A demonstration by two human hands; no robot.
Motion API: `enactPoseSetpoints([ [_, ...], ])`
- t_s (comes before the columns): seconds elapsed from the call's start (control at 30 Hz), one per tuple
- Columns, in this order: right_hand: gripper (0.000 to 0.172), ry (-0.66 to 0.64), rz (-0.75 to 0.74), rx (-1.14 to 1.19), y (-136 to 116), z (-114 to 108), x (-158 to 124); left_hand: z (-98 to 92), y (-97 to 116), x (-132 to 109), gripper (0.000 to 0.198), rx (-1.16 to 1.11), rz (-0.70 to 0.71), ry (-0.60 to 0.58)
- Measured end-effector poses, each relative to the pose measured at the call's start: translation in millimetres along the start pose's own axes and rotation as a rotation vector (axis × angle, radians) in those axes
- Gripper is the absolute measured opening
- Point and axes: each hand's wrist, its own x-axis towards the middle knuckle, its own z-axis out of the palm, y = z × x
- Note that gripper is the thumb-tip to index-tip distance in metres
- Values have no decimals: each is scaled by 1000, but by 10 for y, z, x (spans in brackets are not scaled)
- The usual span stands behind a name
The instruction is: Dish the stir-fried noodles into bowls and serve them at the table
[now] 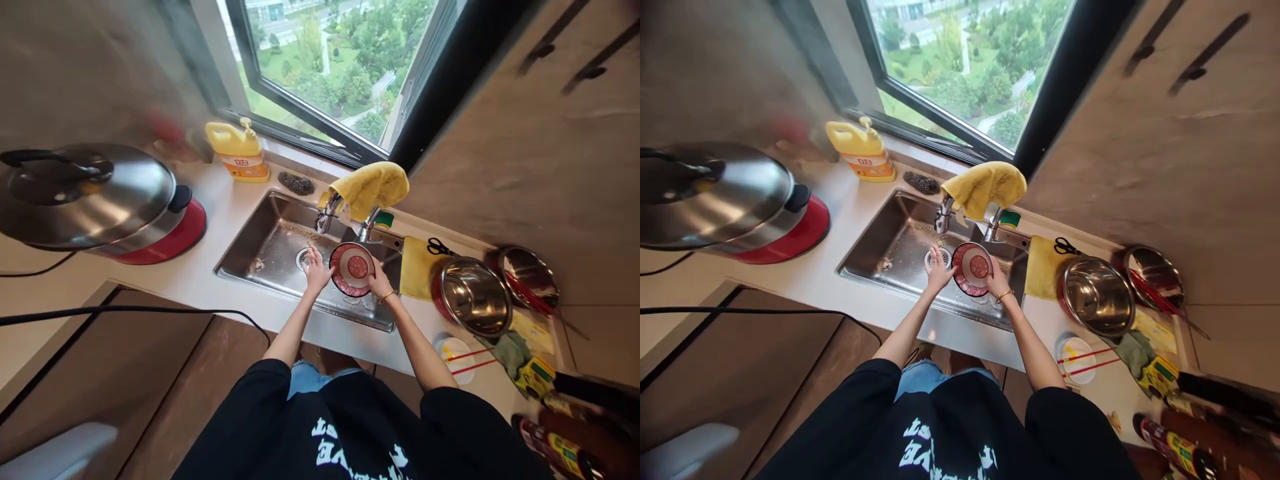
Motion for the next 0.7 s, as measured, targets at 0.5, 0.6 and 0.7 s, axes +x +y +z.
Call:
enactPoseSetpoints([
  [0.5,48,323,-137,-576,-122,-779,-552,-510,937,14,32,-101,798,158],
  [0.6,47,452,-121,-587,-216,-718,-629,-600,1028,-16,33,-96,844,165],
  [0.7,45,568,-41,-575,-336,-633,-701,-687,1070,-24,34,-102,864,145],
])
